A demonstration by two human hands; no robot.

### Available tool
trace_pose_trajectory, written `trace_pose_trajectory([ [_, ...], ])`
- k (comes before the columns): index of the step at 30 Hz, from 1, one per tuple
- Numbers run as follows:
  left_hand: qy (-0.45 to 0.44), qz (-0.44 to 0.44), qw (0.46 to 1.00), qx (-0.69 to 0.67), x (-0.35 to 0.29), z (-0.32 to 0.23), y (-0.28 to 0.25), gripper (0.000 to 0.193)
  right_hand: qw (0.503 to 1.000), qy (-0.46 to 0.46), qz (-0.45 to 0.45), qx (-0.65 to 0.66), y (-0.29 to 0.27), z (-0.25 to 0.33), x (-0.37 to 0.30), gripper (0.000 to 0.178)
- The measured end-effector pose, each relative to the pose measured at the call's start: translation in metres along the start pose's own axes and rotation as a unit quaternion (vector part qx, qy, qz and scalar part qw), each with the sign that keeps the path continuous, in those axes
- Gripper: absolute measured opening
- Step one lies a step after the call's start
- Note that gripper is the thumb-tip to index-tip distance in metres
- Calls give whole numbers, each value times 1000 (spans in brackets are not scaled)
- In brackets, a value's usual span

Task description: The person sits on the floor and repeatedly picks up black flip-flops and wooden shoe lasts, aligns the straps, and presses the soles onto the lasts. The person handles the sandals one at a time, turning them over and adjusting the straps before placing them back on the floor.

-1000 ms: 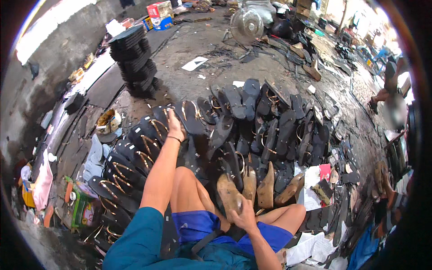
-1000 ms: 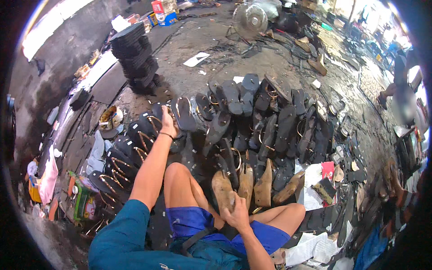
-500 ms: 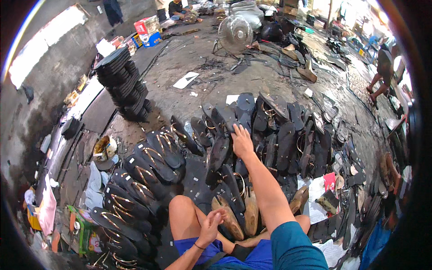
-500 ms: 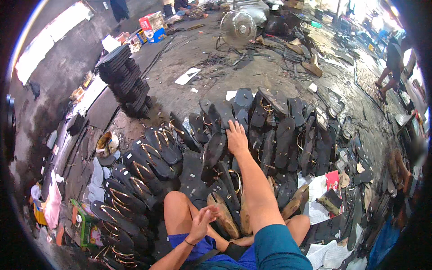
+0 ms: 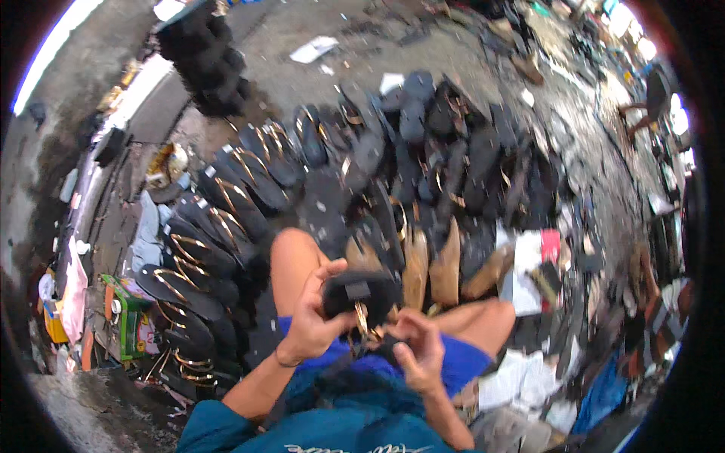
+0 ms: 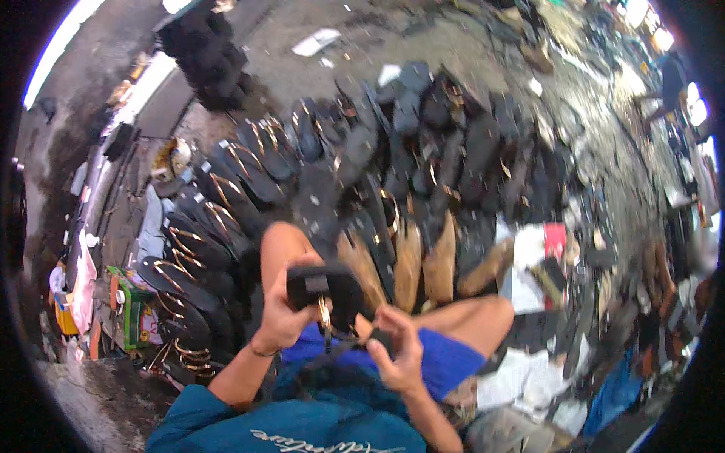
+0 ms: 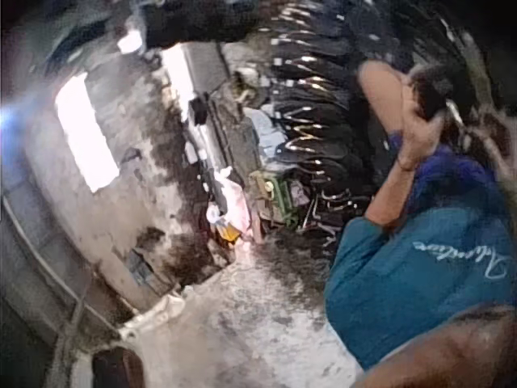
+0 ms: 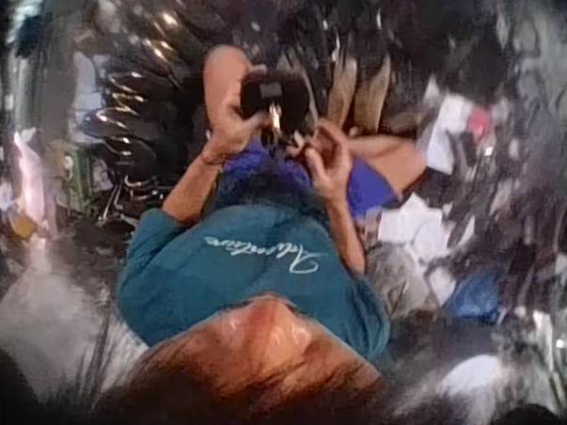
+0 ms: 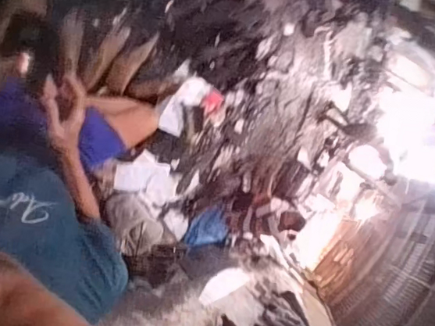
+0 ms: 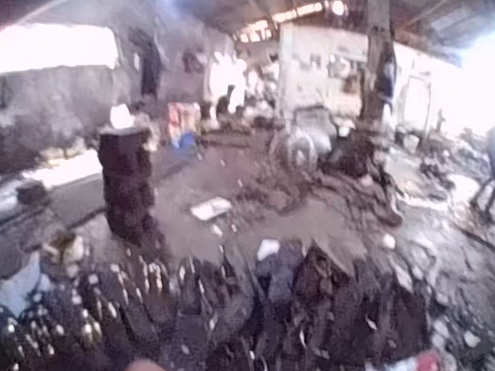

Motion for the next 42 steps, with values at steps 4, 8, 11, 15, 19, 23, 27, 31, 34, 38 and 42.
trace_pose_trajectory([
  [4, 29, 296, 934, 198, -77, -17, 13, 57, 917, -111, 235, -302, 46, 91, -31, 65],
  [8, 97, 332, 908, 236, -107, -35, 19, 54, 883, -153, 258, -361, 47, 75, -63, 72],
  [11, 119, 332, 907, 229, -120, -39, 16, 53, 894, -146, 240, -350, 50, 71, -70, 74],
  [15, 166, 377, 855, 314, -119, -52, 20, 42, 900, -152, 243, -330, 56, 65, -72, 73],
  [19, 163, 372, 844, 350, -121, -60, 12, 34, 895, -152, 247, -339, 65, 63, -71, 69],
  [23, 130, 300, 876, 354, -128, -59, -2, 30, 886, -122, 255, -367, 73, 59, -68, 59],
  [27, 21, 280, 896, 343, -142, -38, -14, 28, 888, -55, 337, -307, 77, 17, -60, 46],
  [31, 139, 146, 926, 318, -100, -62, -5, 43, 900, -82, 383, -193, 65, 36, -1, 45],
  [34, 75, -47, 972, 215, -64, -53, -18, 49, 932, -57, -106, -342, -28, -6, 89, 68],
  [38, -291, -28, 956, 10, -93, 65, -45, 39, 819, 49, -224, -526, -91, -108, 112, 71],
  [42, -210, 76, 963, -152, -89, 74, -3, 51, 967, 133, -140, -168, -106, -94, 104, 62],
])
Point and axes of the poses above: each hand's wrist, its own x-axis towards the middle knuckle, its own y-axis out of the palm, z = x × y, the point moved 8 cm from there along x, towards the middle knuckle, and after that the axes turned 14 degrees about y, right-handed, at the moved point
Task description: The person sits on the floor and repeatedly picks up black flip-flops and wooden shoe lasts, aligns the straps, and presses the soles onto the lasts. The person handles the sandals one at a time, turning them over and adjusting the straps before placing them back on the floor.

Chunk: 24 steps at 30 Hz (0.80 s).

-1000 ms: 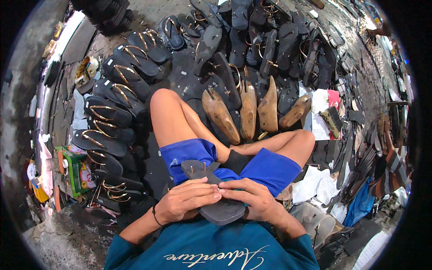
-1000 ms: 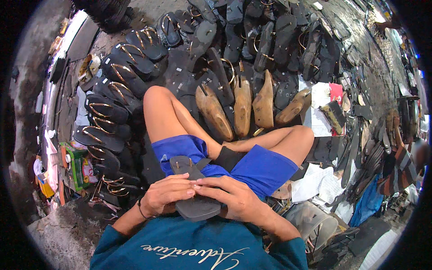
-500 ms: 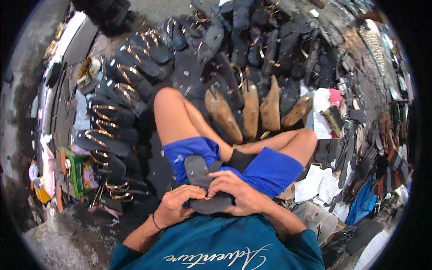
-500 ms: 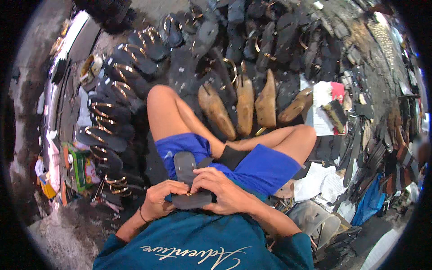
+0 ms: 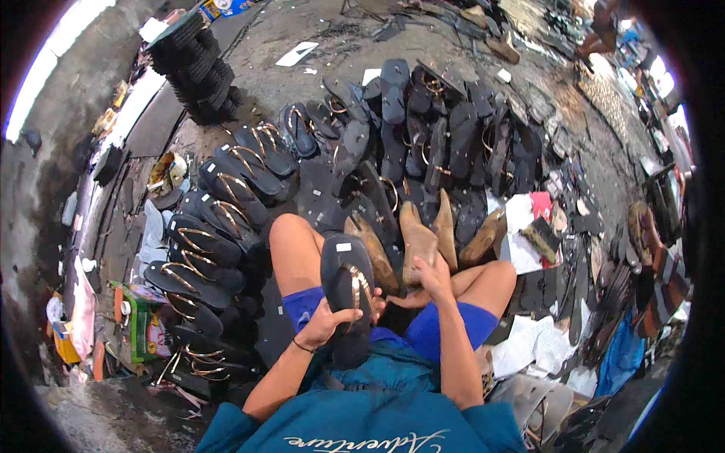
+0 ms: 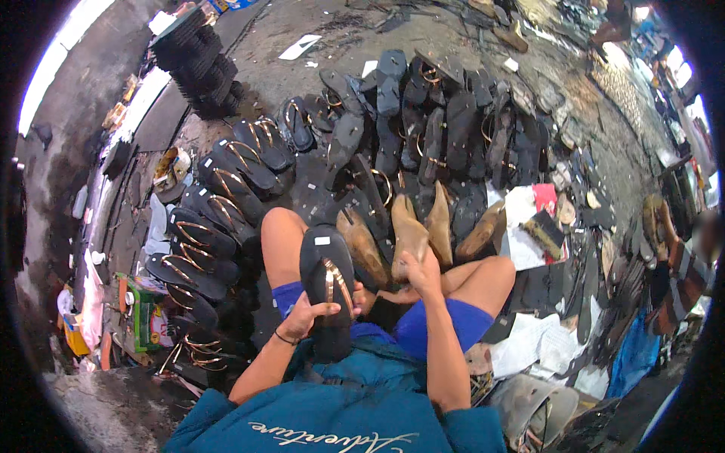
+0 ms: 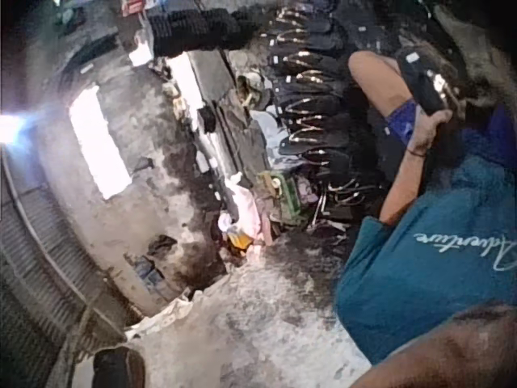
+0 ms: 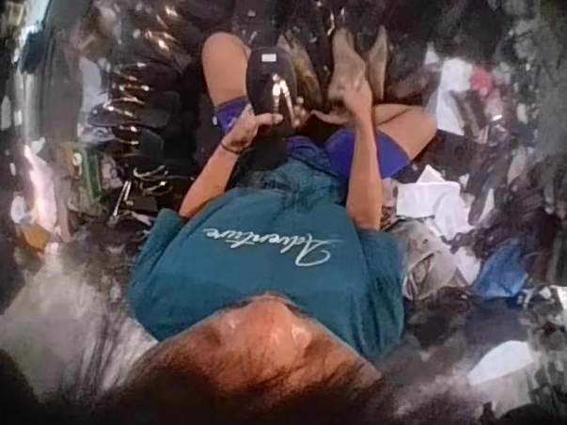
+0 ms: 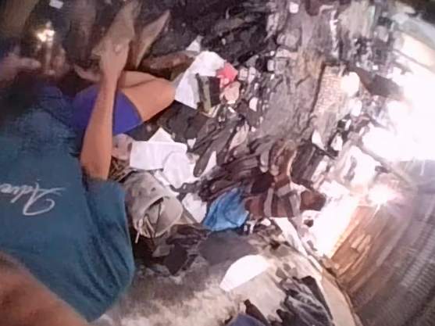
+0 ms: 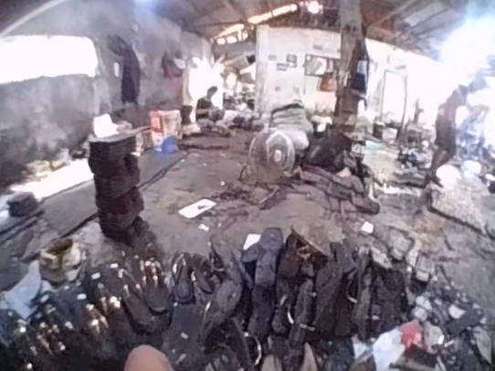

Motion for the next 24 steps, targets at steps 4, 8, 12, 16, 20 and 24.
trace_pose_trajectory([
  [4, 37, -54, 998, 2, 9, 22, -53, 64, 944, 114, 186, 248, -10, 38, -126, 62],
  [8, 33, -90, 995, -15, 26, 13, -65, 68, 885, 186, 320, 282, 8, 61, -223, 87],
  [12, 37, -46, 996, -64, 32, 9, -55, 88, 956, 144, 255, 34, 27, 85, -254, 76],
  [16, 83, -107, 973, -189, 18, 26, -44, 101, 944, -130, 105, -284, 60, 109, -259, 76],
  [20, 63, -186, 948, -250, -7, 56, -72, 105, 902, -172, 82, -387, 88, 116, -256, 77],
  [24, 75, -138, 955, -252, -15, 50, -61, 109, 892, -229, 54, -385, 107, 121, -244, 74],
])
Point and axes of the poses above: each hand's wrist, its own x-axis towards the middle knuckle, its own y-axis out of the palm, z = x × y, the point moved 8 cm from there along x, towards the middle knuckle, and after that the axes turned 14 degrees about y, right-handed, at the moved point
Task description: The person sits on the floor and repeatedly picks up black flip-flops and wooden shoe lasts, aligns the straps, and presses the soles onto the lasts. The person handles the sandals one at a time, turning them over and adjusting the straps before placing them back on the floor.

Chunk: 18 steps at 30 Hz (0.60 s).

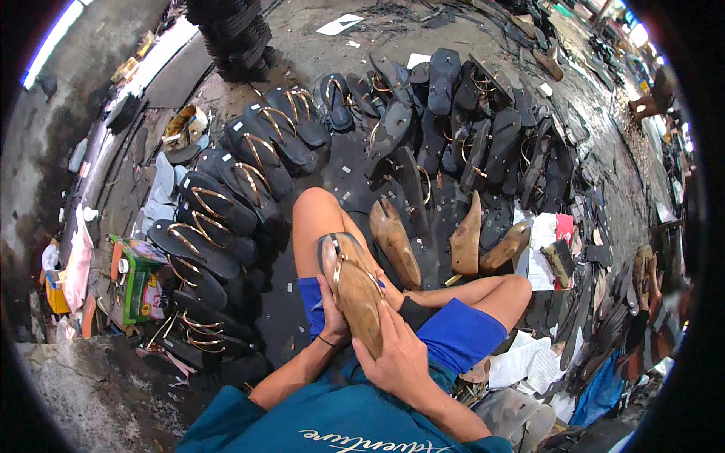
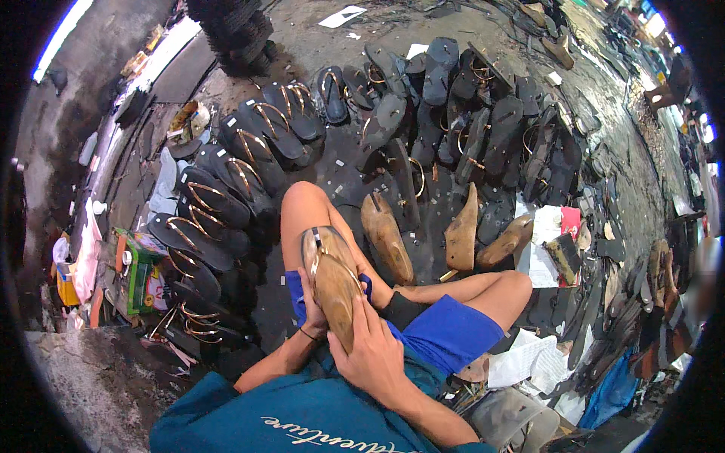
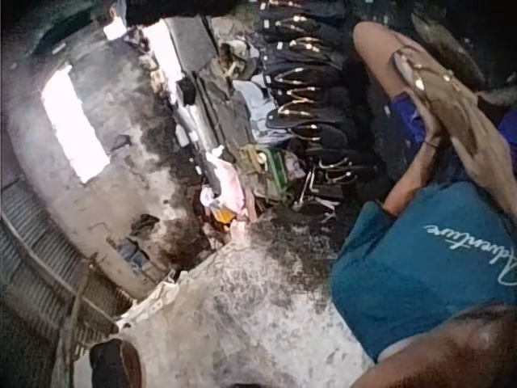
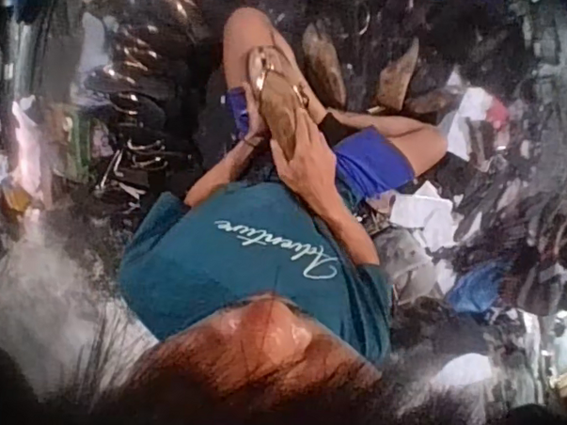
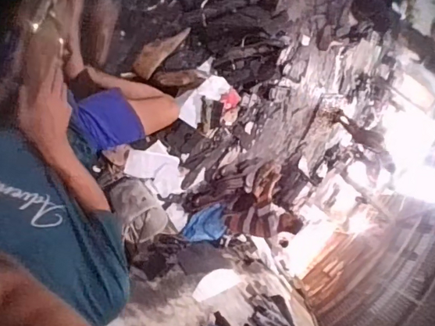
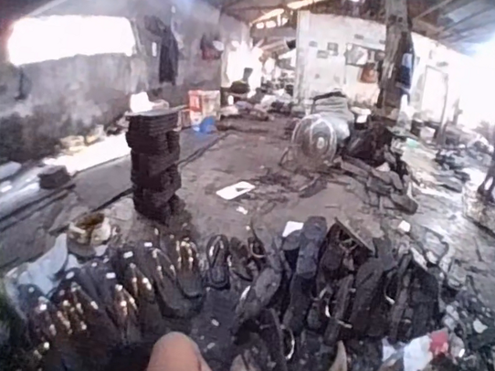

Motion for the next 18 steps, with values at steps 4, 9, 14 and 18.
trace_pose_trajectory([
  [4, 24, -77, 990, 115, 5, -13, -23, 102, 996, -26, -83, 14, 25, 2, 25, 69],
  [9, 55, -104, 987, 107, 21, -19, -38, 91, 992, -14, -125, -2, 38, 7, 41, 67],
  [14, 55, -23, 990, 127, 32, -23, 13, 91, 977, -66, -197, 45, 3, 10, 32, 67],
  [18, 52, 49, 977, 202, 37, -28, 50, 96, 964, -73, -253, 32, -30, 14, 21, 68],
])
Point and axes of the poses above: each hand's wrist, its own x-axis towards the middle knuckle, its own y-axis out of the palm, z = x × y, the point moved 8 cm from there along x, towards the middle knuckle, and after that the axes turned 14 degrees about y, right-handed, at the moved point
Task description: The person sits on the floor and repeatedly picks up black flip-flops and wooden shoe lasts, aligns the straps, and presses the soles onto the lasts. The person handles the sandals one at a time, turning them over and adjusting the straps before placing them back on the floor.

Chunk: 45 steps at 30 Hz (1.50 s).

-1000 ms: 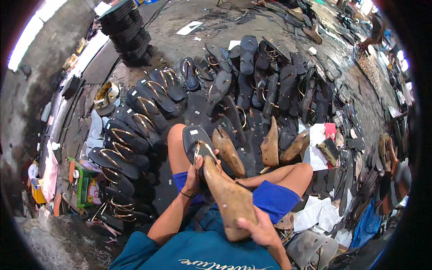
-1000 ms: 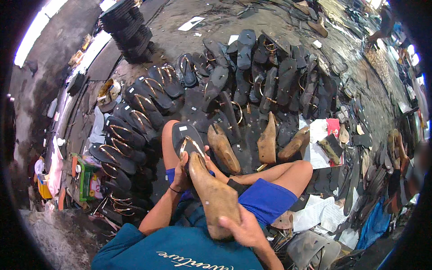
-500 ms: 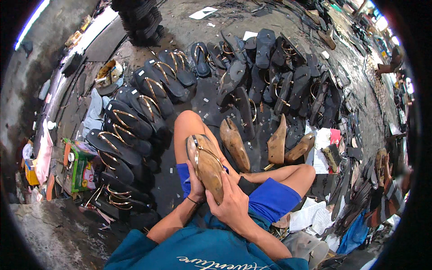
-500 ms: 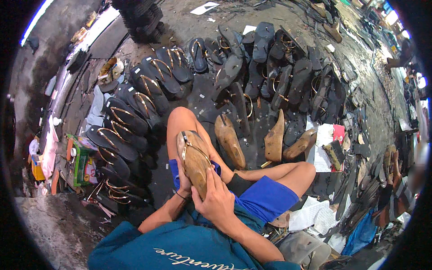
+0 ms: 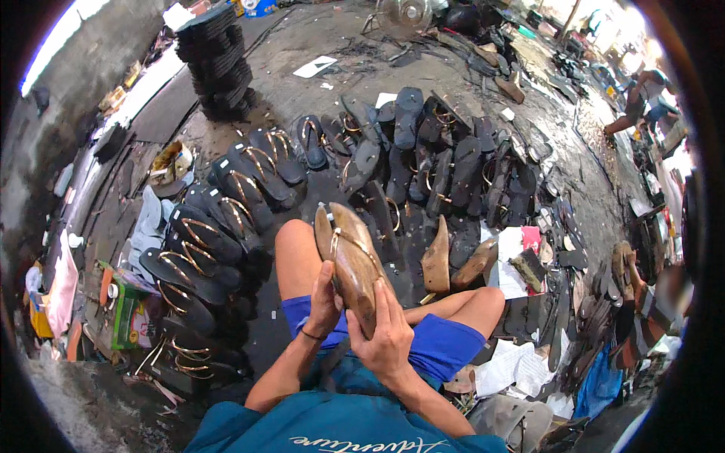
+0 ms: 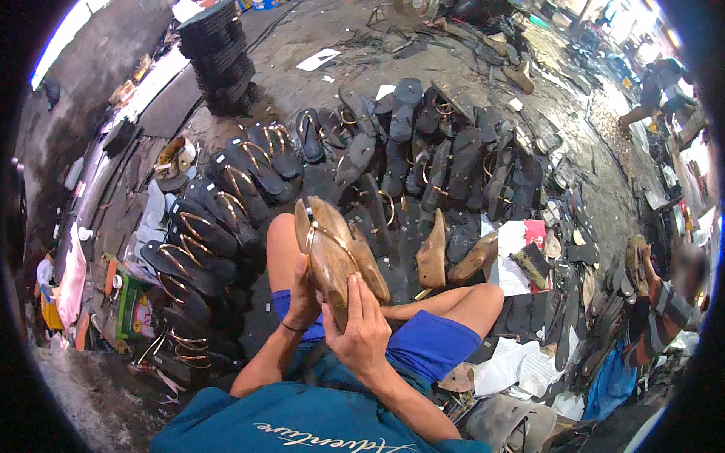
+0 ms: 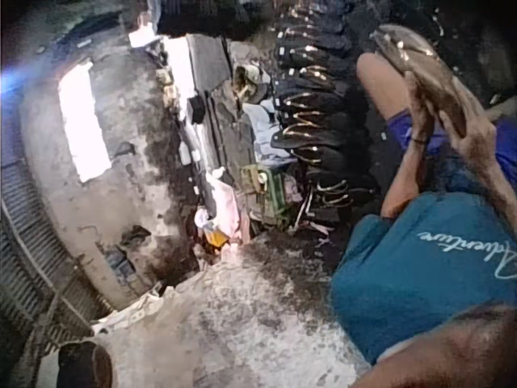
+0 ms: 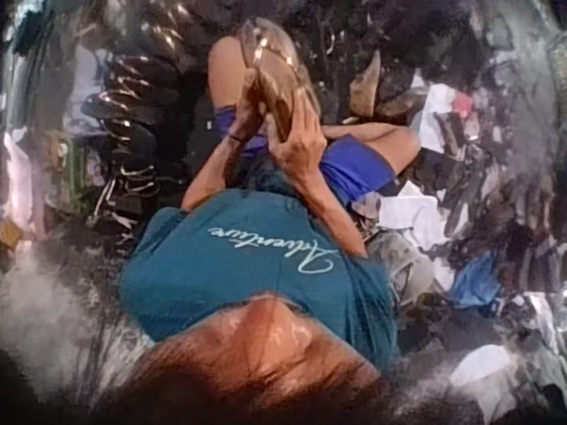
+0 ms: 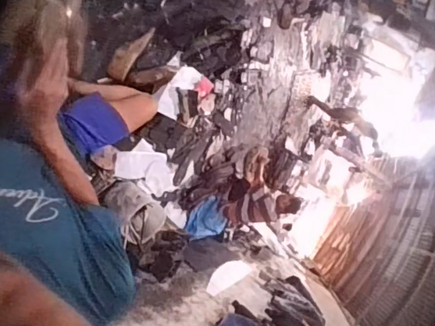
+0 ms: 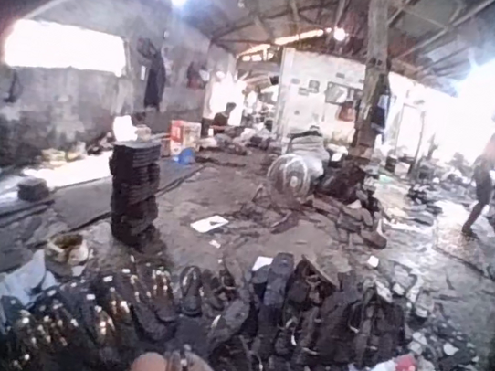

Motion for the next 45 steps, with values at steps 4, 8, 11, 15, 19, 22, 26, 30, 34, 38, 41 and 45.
trace_pose_trajectory([
  [4, 66, 99, 977, 176, 2, -31, 45, 111, 999, -30, -9, 17, -16, 0, 7, 61],
  [8, -31, 151, 983, 100, -20, -27, 55, 116, 989, 35, -12, 141, -48, -27, 40, 54],
  [11, 0, 153, 986, 68, -39, -39, 79, 116, 974, -2, 129, 184, -49, -8, 37, 63],
  [15, 0, 54, 999, -2, -31, -55, 64, 112, 950, -38, 247, 188, -62, -10, 17, 109],
  [19, 33, 46, 995, 78, -28, -60, 58, 101, 986, 29, 139, 91, -22, -21, -13, 101],
  [22, 16, 14, 993, 116, -39, -58, 38, 100, 985, -5, 147, 87, -13, -30, -22, 102],
  [26, -32, 41, 993, 109, -51, -69, 36, 113, 952, 30, 215, 215, -23, -30, -26, 92],
  [30, -100, 39, 992, 69, -103, -80, 39, 130, 719, 301, 409, 474, -2, -52, -60, 37],
  [34, -121, 50, 991, 18, -130, -70, 32, 130, 683, 343, 331, 553, -2, -36, -70, 35],
  [38, -124, 57, 991, 0, -137, -65, 33, 130, 664, 332, 385, 548, -23, -31, -78, 37],
  [41, -127, 63, 990, -4, -138, -62, 34, 130, 614, 344, 412, 579, -26, -36, -91, 39],
  [45, -123, 72, 990, -3, -132, -62, 44, 129, 534, 368, 459, 607, -3, -29, -100, 42],
])
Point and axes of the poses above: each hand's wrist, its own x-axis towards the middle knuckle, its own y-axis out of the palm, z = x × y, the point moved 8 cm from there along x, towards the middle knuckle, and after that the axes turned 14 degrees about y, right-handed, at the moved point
